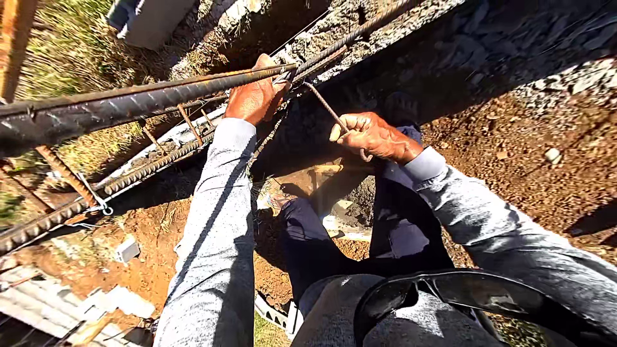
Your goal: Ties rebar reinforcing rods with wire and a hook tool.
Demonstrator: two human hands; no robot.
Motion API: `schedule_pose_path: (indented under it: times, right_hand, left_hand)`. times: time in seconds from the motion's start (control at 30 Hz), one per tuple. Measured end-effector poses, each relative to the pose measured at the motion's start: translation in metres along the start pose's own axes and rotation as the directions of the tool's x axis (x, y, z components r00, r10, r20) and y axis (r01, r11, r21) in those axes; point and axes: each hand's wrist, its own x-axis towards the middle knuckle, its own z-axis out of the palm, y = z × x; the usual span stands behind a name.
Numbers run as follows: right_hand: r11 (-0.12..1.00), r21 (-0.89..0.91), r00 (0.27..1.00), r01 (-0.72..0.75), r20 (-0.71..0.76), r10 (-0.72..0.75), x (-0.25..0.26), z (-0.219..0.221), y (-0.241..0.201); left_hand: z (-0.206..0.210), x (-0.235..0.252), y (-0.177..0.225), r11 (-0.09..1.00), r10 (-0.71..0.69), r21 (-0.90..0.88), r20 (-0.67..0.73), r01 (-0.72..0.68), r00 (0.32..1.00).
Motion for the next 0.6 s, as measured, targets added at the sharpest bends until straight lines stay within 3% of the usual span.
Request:
schedule_pose_path:
  times: [0.1,0.2,0.37,0.47,0.6]
  right_hand:
    - [0.999,-0.030,0.998,-0.011,0.069,0.013,0.002,-0.021,-0.007]
    - [0.999,-0.015,0.992,-0.031,0.121,0.033,0.004,-0.028,-0.012]
    - [0.997,-0.068,0.997,0.045,0.061,-0.041,0.005,-0.011,-0.001]
    - [0.994,-0.088,0.997,0.069,0.035,-0.066,0.007,0.000,0.007]
    - [0.983,-0.181,0.994,0.037,0.113,-0.017,0.007,-0.005,0.006]
  left_hand:
    - [-0.004,0.005,-0.004,0.996,0.004,-0.092,0.022,-0.002,1.000]
    - [-0.008,0.011,-0.013,0.973,0.106,-0.211,0.029,-0.097,0.994]
    - [-0.002,0.015,-0.023,0.936,0.161,-0.319,0.013,-0.148,0.987]
    - [-0.004,0.022,-0.023,0.962,0.129,-0.250,0.044,-0.114,0.991]
    - [-0.009,0.029,-0.026,0.983,0.102,-0.161,0.105,-0.084,0.989]
